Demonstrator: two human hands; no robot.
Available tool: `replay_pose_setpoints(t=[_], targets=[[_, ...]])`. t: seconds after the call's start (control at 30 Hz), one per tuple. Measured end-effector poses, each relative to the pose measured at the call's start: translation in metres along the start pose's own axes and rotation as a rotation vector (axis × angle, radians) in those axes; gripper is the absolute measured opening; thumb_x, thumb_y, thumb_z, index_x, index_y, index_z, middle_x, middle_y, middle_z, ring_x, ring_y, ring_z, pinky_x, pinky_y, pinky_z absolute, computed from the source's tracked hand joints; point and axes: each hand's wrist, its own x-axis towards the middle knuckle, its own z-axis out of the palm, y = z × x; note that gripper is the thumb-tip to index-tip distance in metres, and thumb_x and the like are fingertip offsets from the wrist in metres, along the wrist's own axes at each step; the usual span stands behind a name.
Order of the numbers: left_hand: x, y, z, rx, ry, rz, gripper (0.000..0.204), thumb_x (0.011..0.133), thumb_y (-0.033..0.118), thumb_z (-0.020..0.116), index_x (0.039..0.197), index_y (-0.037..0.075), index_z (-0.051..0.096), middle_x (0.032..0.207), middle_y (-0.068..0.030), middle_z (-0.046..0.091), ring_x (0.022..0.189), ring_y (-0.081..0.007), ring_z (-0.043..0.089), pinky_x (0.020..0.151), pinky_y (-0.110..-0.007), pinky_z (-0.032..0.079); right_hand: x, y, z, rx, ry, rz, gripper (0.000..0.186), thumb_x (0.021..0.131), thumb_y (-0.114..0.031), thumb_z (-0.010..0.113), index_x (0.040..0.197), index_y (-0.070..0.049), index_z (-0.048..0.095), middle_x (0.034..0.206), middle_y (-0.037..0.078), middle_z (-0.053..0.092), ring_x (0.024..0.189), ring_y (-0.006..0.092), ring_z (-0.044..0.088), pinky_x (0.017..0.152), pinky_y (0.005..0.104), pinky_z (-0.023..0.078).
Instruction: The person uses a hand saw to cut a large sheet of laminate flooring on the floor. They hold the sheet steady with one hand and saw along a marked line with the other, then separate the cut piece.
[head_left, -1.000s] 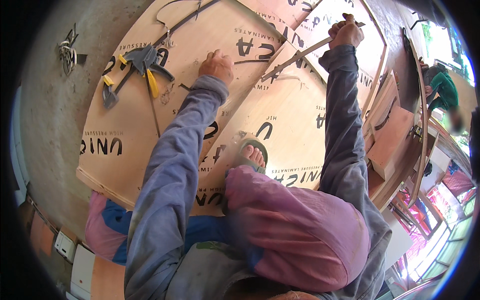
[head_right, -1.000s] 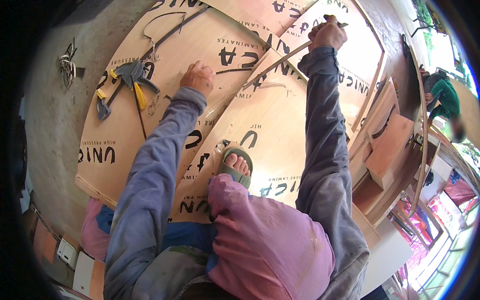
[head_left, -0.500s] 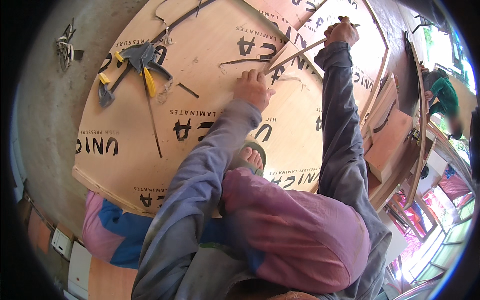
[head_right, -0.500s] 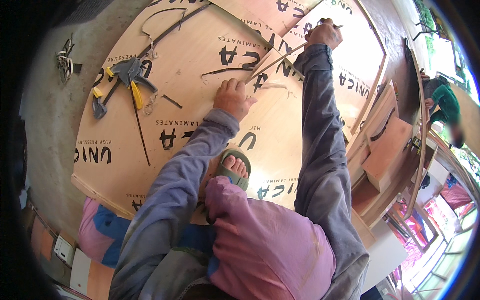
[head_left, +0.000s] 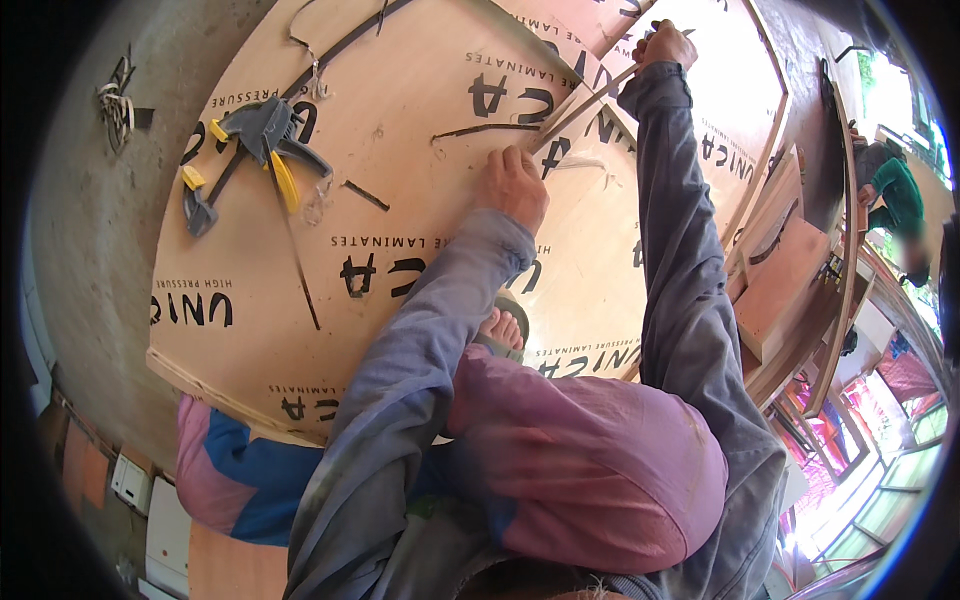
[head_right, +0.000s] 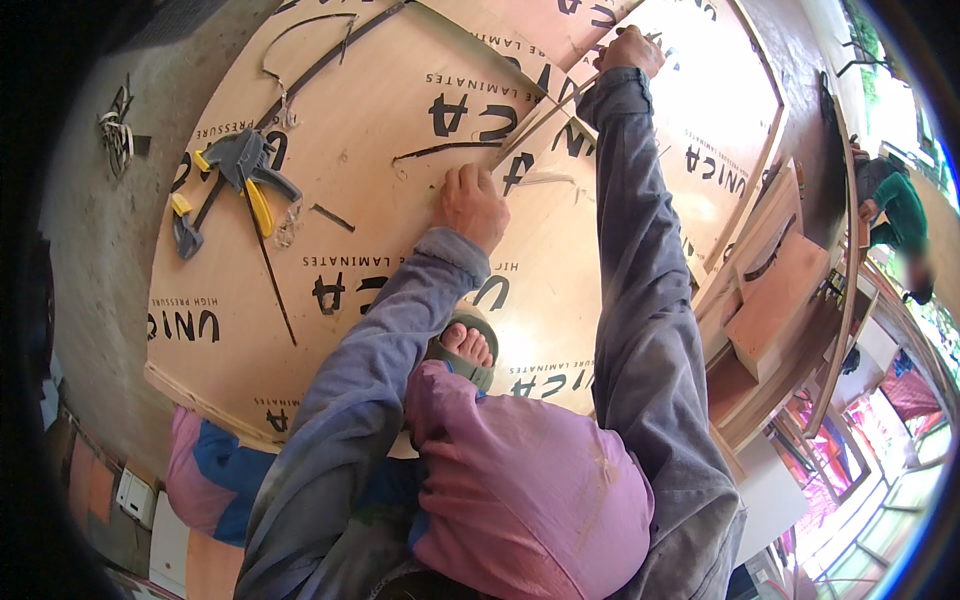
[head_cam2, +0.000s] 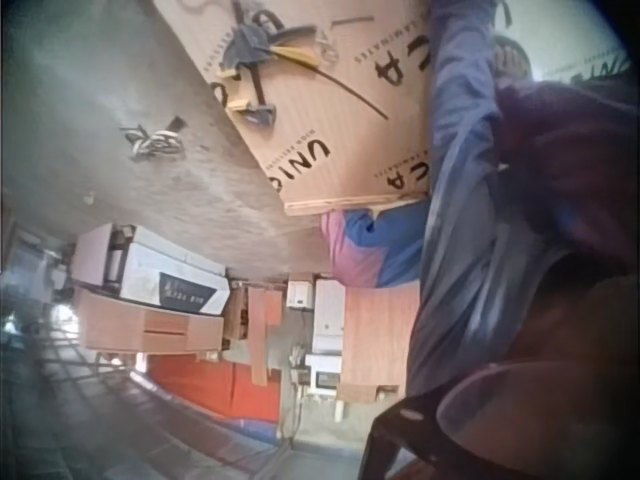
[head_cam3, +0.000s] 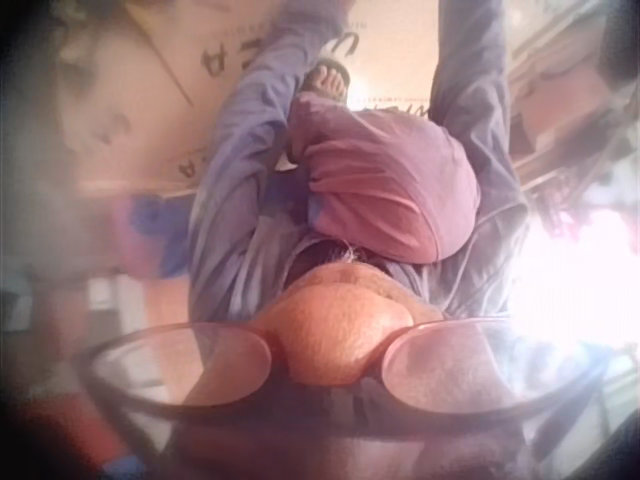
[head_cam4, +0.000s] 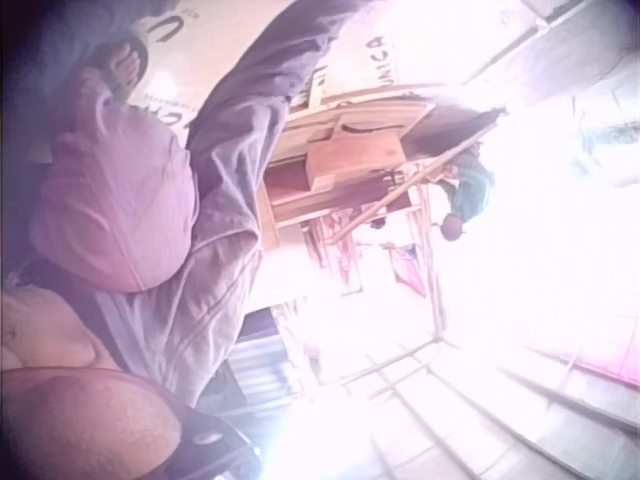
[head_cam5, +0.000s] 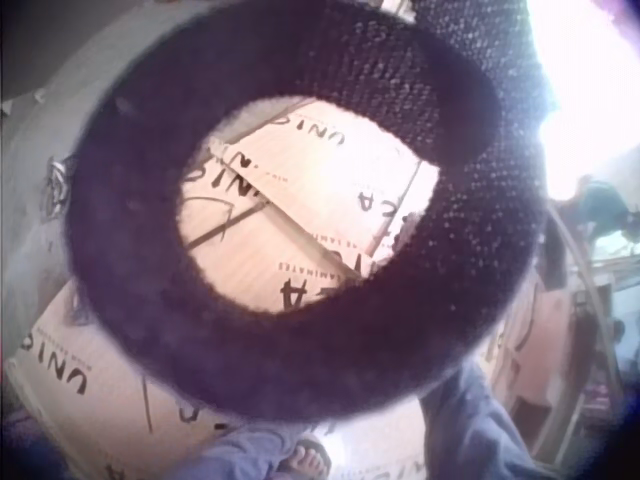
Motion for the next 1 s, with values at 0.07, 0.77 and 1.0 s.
replay_pose_setpoints(t=[0.07,0.77,1.0], targets=[[0.001,0.000,-0.001,0.001,-0.013,0.013,0.037,0.075,0.019,0.067,0.104,-0.003,0.058,0.103,-0.0142,0.054,0.100,-0.0302,0.051,0.087,-0.039,0.048,0.000,-0.005,-0.002,0.244,-0.005,0.249,0.019,0.092,-0.014,0.061,0.105,-0.005,0.070,0.086,0.009,0.073,0.063,0.0200,0.070,0.061,0.0291,0.060],[0.008,-0.001,-0.001,0.039,-0.079,0.068,0.039,0.075,0.018,0.066,0.104,-0.006,0.057,0.106,-0.0173,0.054,0.104,-0.0323,0.051,0.089,-0.040,0.048,0.019,0.036,0.069,-0.055,-0.253,0.185,0.034,0.071,-0.031,0.079,0.102,-0.017,0.075,0.092,0.005,0.074,0.092,0.0217,0.072,0.082,0.0316,0.054],[0.004,-0.032,-0.014,-0.238,-0.154,0.073,0.034,0.080,0.024,0.068,0.101,-0.001,0.063,0.101,-0.0177,0.059,0.102,-0.0337,0.055,0.090,-0.040,0.048,0.026,-0.013,-0.013,-0.579,-0.145,-0.317,0.030,0.077,-0.030,0.068,0.105,-0.019,0.072,0.092,0.004,0.073,0.090,0.0252,0.070,0.076,0.0390,0.055]])
